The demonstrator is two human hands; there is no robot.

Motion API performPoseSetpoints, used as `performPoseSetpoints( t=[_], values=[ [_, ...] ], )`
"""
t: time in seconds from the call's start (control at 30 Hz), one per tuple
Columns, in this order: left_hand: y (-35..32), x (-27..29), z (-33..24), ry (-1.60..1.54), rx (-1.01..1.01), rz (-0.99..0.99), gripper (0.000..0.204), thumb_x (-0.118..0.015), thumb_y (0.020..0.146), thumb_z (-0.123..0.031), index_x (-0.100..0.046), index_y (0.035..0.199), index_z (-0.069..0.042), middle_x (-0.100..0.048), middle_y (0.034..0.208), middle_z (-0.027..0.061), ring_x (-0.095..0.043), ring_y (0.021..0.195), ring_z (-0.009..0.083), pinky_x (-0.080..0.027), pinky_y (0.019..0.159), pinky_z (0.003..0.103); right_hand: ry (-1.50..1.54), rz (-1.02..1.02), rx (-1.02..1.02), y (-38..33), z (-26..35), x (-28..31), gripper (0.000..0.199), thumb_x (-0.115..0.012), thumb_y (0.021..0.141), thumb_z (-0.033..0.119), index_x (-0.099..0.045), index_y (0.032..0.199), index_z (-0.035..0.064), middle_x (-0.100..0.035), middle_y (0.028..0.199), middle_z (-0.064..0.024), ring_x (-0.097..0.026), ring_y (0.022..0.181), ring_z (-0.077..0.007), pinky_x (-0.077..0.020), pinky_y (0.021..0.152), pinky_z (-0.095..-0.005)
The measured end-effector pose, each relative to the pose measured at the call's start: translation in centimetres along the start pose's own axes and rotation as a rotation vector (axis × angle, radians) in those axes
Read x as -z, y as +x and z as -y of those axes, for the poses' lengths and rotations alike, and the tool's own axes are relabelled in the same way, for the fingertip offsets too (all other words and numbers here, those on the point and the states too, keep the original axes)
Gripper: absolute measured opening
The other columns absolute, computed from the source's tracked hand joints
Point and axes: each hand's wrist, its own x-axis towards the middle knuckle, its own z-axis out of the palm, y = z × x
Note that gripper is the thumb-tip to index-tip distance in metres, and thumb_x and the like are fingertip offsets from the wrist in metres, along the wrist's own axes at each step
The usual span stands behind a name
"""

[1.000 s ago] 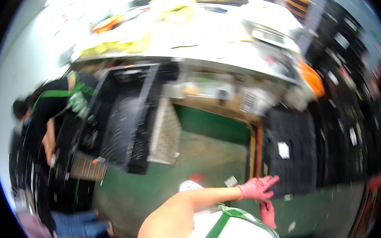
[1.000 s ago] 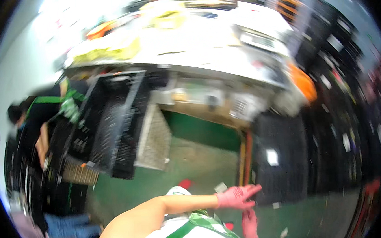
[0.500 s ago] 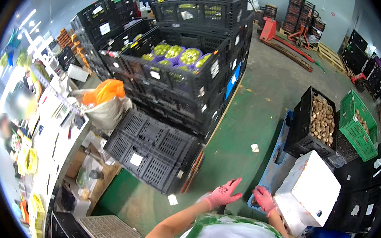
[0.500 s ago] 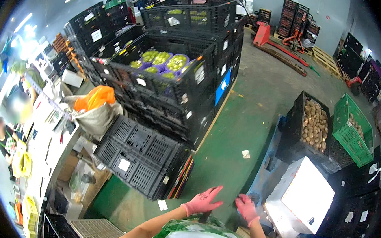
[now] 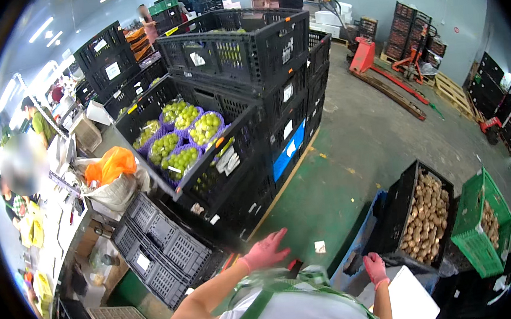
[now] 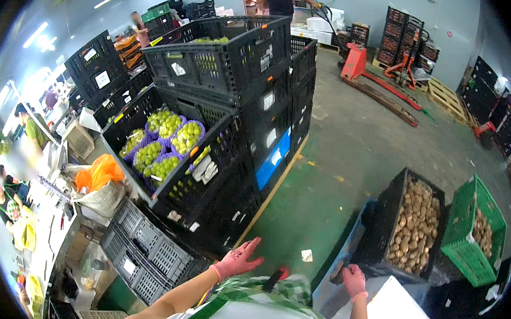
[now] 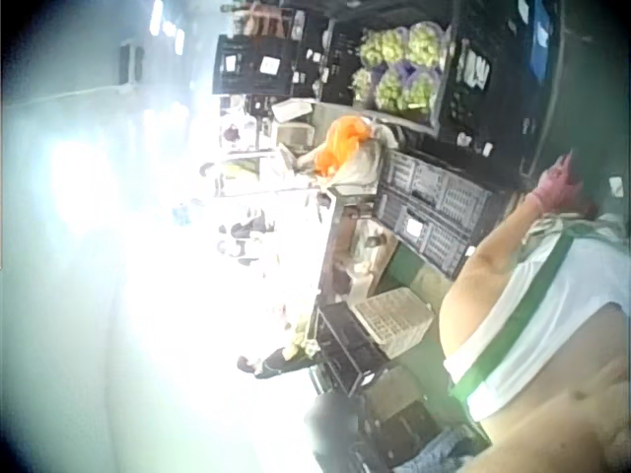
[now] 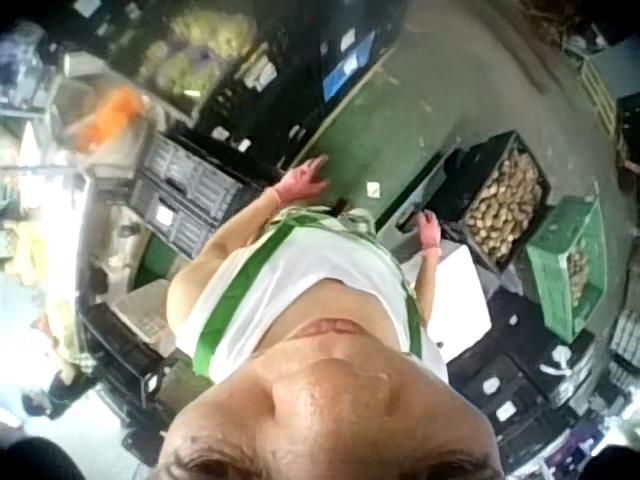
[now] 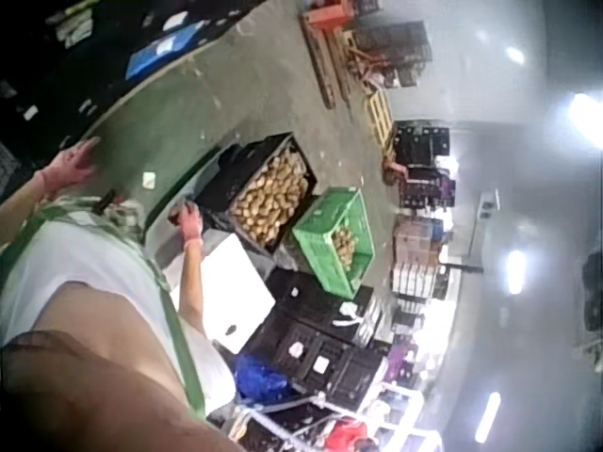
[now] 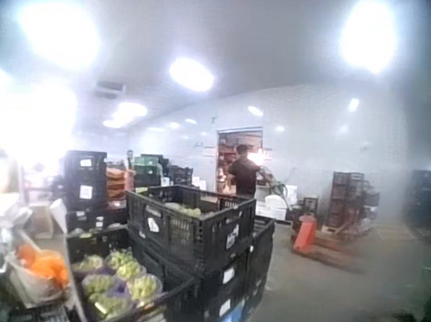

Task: The person assembles flat cardboard boxes into rectangular containers on a metal table. They fold the sides and tuck the flaps to form the structure. The person then moves to a crate of packaged green grapes and places them into the newly assembled boxes.

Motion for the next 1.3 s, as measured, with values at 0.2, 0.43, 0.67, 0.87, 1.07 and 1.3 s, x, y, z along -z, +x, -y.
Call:
performPoseSetpoints(
  t=[0.2, 0.43, 0.67, 0.87, 1.07, 1.3],
  values=[
    [12.9, 2.8, -3.6, 0.023, -0.075, -0.038, 0.069, -0.052, 0.085, -0.042, -0.024, 0.137, -0.005, -0.041, 0.128, 0.0197, -0.045, 0.115, 0.0324, -0.037, 0.096, 0.035, 0.046, 0.158, -0.134, 13.2, -5.2, -0.2, 0.021, -0.06, 0.079, 0.024, -0.06, 0.084, 0.0036, -0.054, 0.062, 0.0003, -0.048, 0.051, -0.008, -0.0383, 0.044, -0.0237],
    [28.1, 2.6, -6.4, -0.218, 0.256, -0.13, 0.065, -0.049, 0.085, -0.04, -0.024, 0.137, -0.01, -0.034, 0.135, 0.0202, -0.037, 0.124, 0.0332, -0.032, 0.101, 0.037, 0.079, 0.251, 0.022, 35.4, 4.5, 9.5, 0.02, -0.057, 0.08, 0.024, -0.057, 0.083, 0.0044, -0.056, 0.065, -0.0027, -0.052, 0.056, -0.0123, -0.041, 0.052, -0.0282],
    [37.7, 10.1, -10.4, -0.011, 0.097, -0.782, 0.054, -0.068, 0.077, -0.015, -0.044, 0.125, -0.005, -0.057, 0.108, 0.0118, -0.058, 0.093, 0.0207, -0.048, 0.082, 0.032, 0.067, 0.282, 0.342, 51.0, 26.9, 14.2, 0.031, -0.056, 0.082, 0.023, -0.053, 0.104, 0.0008, -0.058, 0.072, -0.0074, -0.054, 0.065, -0.0153, -0.0445, 0.062, -0.0301],
    [37.0, 20.8, -12.2, 0.101, 0.229, -1.274, 0.044, -0.066, 0.072, -0.006, -0.052, 0.113, 0.001, -0.06, 0.094, 0.0148, -0.061, 0.082, 0.0243, -0.049, 0.071, 0.033, 0.167, 0.606, 0.649, 59.7, 38.9, 6.4, 0.027, -0.054, 0.086, 0.015, -0.053, 0.111, 0.0028, -0.058, 0.083, -0.0028, -0.051, 0.077, -0.0095, -0.0435, 0.07, -0.0253],
    [37.1, 27.0, -15.3, 0.604, 0.118, -1.581, 0.04, -0.059, 0.068, 0.005, -0.055, 0.107, 0.0, -0.061, 0.095, 0.0147, -0.058, 0.09, 0.028, -0.046, 0.081, 0.035, 0.719, 0.786, 0.81, 59.7, 52.2, 2.8, 0.031, -0.052, 0.088, 0.009, -0.048, 0.118, 0.0011, -0.055, 0.104, -0.002, -0.05, 0.094, -0.0132, -0.0413, 0.084, -0.0285],
    [39.3, 35.8, -18.8, 1.144, 0.344, -1.562, 0.049, -0.061, 0.074, -0.026, -0.051, 0.115, -0.001, -0.044, 0.124, 0.0158, -0.037, 0.118, 0.0397, -0.026, 0.099, 0.058, 0.82, 0.482, 1.618, 53.6, 71.3, 4.4, 0.051, -0.051, 0.084, 0.006, -0.033, 0.132, 0.0023, -0.031, 0.136, -0.0156, -0.032, 0.125, -0.0256, -0.0232, 0.105, -0.0364]
  ],
)
